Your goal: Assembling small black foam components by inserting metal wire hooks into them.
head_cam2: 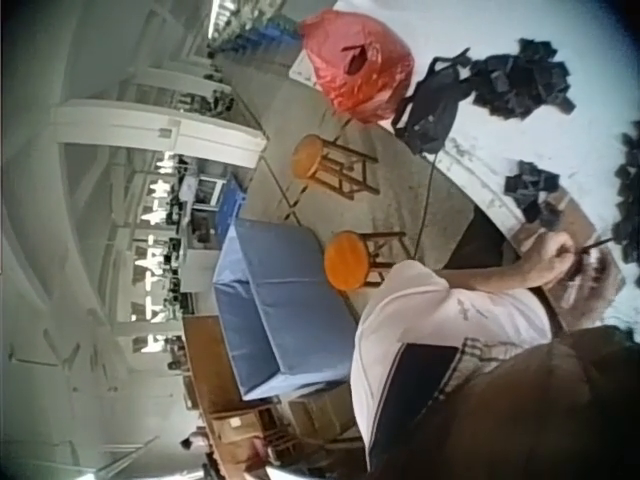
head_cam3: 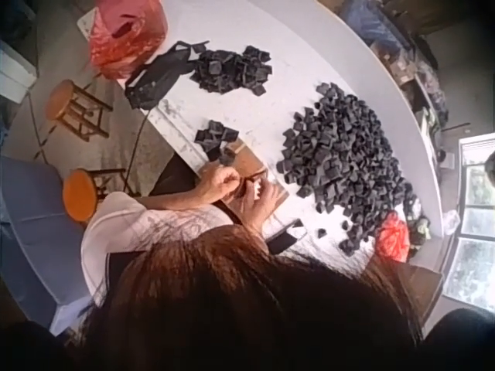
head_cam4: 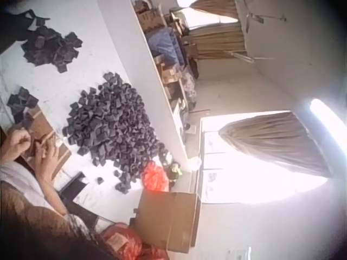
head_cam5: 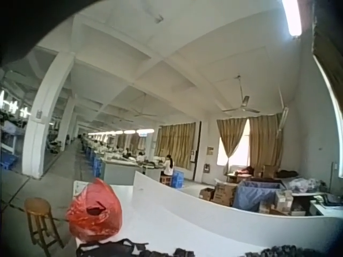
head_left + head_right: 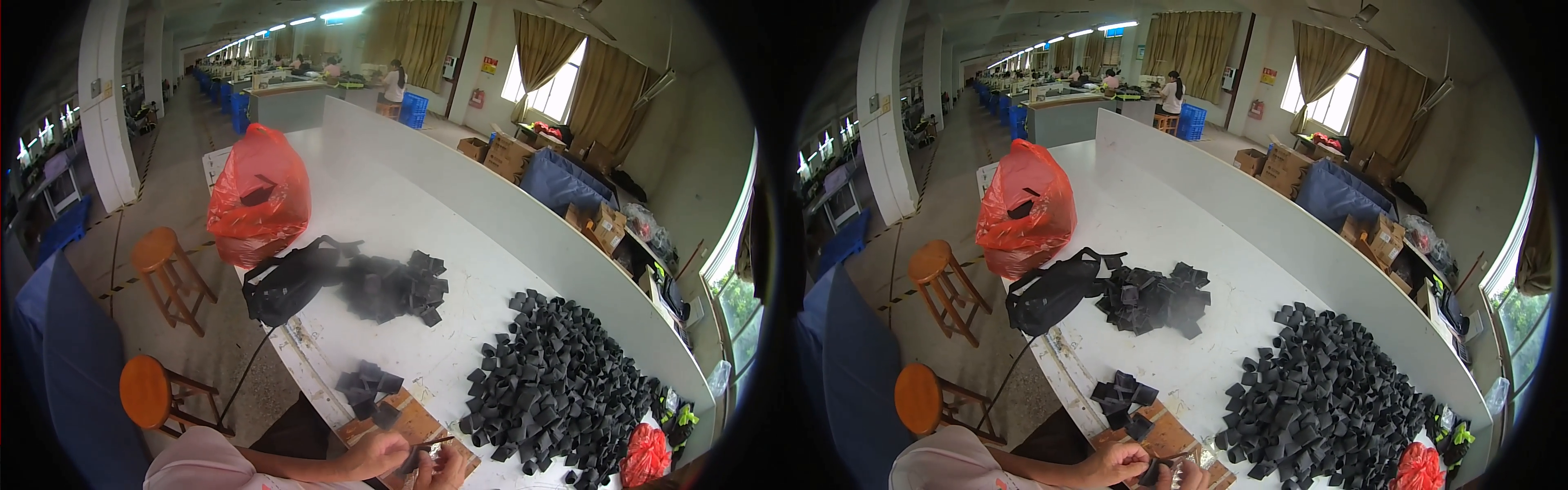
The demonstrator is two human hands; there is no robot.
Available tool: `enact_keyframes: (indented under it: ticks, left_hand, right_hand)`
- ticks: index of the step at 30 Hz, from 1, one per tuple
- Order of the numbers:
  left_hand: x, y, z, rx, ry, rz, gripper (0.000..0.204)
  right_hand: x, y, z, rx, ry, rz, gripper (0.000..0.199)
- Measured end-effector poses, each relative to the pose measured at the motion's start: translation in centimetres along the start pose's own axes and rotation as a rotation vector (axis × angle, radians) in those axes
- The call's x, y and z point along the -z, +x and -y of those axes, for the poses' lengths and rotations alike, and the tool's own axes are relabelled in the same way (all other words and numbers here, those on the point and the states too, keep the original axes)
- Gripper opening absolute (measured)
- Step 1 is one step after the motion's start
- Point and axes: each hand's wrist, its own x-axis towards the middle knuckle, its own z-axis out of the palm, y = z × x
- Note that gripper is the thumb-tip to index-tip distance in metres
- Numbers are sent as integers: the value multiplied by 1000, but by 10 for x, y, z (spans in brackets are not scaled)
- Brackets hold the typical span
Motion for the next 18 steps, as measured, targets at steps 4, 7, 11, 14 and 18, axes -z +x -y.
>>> enact_keyframes:
  ticks: [4, 7, 11, 14, 18]
  left_hand:
    - [-5, -6, -9, -159, 115, -83, 11]
    - [-7, -15, -20, -336, 229, -134, 7]
    - [-6, -12, -3, -513, 419, -275, 11]
    - [-5, -4, 0, -562, 364, -345, 6]
    - [10, 7, -18, 238, -735, 74, 8]
  right_hand:
    - [7, -10, 11, -8, 183, 79, 13]
    - [1, -19, 15, -132, 255, 131, 6]
    - [0, -12, 41, 12, -30, 93, 6]
    - [-15, -17, 21, 92, -220, -34, 5]
    - [-11, -13, 28, -205, -68, -63, 12]
